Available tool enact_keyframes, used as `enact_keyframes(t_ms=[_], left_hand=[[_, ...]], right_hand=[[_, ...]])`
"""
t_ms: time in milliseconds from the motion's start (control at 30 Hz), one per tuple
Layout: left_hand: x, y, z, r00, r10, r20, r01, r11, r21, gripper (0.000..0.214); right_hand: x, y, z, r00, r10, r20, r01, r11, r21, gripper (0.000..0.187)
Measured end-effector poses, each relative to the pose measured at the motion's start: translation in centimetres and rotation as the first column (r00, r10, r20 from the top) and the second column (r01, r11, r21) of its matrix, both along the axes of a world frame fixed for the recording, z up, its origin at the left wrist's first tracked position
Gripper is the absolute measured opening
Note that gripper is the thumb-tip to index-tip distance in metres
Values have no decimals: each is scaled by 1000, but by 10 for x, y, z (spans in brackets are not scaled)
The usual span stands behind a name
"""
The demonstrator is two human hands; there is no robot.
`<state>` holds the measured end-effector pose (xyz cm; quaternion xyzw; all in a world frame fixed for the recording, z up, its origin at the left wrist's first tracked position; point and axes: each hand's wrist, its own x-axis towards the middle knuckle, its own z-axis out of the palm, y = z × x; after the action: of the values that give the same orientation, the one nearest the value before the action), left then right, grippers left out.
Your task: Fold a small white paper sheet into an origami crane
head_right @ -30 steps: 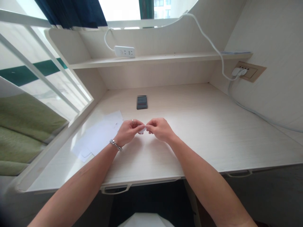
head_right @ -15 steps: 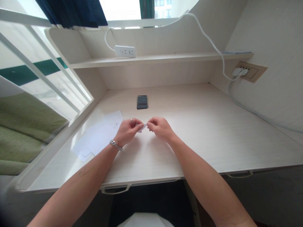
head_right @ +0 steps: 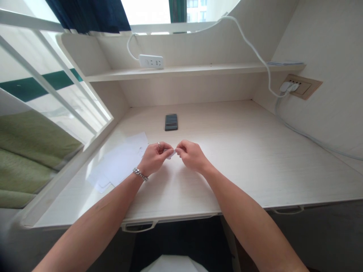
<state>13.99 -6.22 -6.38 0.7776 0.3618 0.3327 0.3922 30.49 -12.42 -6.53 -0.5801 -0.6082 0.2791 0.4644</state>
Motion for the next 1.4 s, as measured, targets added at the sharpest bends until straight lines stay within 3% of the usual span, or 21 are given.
enact_keyframes(t_ms=[200, 467, 600, 767, 900, 1100, 1300, 1400], left_hand=[[-1, -3, 3, 996, 59, -70, -52, 994, 95, 17], [2, -6, 6, 994, -13, -108, 23, 995, 92, 14], [-3, 1, 7, 998, -22, -65, 23, 999, 24, 15], [-16, 14, 8, 991, 83, 105, -79, 996, -43, 18], [-8, 10, 4, 996, -12, 86, 15, 999, -35, 19], [1, 1, 3, 995, -59, 85, 64, 996, -63, 19], [-1, -3, 6, 985, -97, -142, 105, 993, 53, 17], [0, -4, 7, 984, -111, -137, 109, 994, -19, 16]], right_hand=[[-4, -4, 5, 995, -10, 99, 9, 1000, 16, 13], [-2, -6, 8, 963, -26, 268, 15, 999, 43, 15], [6, -7, 12, 967, -20, 254, 13, 999, 29, 14], [19, -6, 13, 981, -88, 173, 94, 995, -26, 14], [12, -3, 8, 1000, -14, 1, 14, 1000, 7, 18], [2, 1, 0, 996, 49, -74, -49, 999, -3, 15], [3, -3, 6, 977, 44, 208, -43, 999, -11, 14], [6, -5, 10, 975, 99, 201, -89, 994, -55, 14]])
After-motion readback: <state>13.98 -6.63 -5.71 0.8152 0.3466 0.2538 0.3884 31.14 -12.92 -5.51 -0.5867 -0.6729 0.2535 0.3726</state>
